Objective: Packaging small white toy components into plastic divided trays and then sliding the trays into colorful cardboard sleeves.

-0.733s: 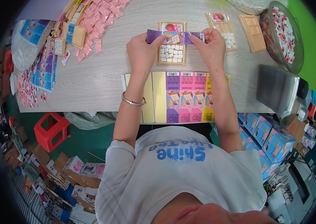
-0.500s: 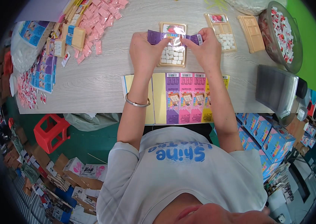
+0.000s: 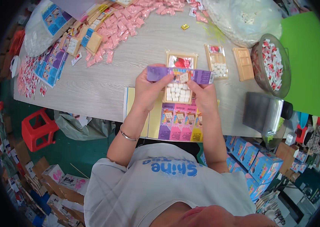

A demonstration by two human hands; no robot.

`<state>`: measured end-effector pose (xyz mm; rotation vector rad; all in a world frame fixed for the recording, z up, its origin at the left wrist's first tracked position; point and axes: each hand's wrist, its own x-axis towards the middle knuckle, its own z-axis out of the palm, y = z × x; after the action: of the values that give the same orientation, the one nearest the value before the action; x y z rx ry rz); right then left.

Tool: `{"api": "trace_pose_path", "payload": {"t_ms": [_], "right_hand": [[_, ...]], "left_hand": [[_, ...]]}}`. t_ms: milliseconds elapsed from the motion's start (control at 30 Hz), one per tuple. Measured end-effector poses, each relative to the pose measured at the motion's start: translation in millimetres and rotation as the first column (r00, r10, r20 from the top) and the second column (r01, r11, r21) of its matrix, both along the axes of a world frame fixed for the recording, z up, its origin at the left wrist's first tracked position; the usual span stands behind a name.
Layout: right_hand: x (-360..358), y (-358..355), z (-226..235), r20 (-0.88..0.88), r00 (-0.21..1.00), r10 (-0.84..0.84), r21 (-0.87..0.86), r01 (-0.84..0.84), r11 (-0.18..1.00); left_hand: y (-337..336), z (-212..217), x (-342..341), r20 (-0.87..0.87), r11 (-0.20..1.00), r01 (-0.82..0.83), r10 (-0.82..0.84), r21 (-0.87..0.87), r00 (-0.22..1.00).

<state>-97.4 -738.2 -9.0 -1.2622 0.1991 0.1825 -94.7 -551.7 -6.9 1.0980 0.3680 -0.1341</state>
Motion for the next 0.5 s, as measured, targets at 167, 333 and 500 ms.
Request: {"api": "trace_pose_path", "payload": {"t_ms": [167, 333, 500], "right_hand": [[-18.4, 2.4, 16.4, -0.032, 0.995, -0.093, 0.058, 0.094, 0.994], [-43.1, 13.0, 42.1, 0.202, 0.968, -0.147, -0.163, 0.181, 0.97], [-62.5, 11.5, 44.7, 0.307, 0.951, 0.035, -0.212, 0.032, 0.977]], "left_hand": [[3.3, 19.5, -10.8, 0.423, 0.778, -0.509, 0.346, 0.369, 0.837], [7.4, 55.2, -55.0, 0.357, 0.714, -0.181, -0.102, 0.676, 0.929], [10.9, 36.4, -64.1, 0.281, 0.964, 0.053, -0.129, 0.26, 0.951]]}}
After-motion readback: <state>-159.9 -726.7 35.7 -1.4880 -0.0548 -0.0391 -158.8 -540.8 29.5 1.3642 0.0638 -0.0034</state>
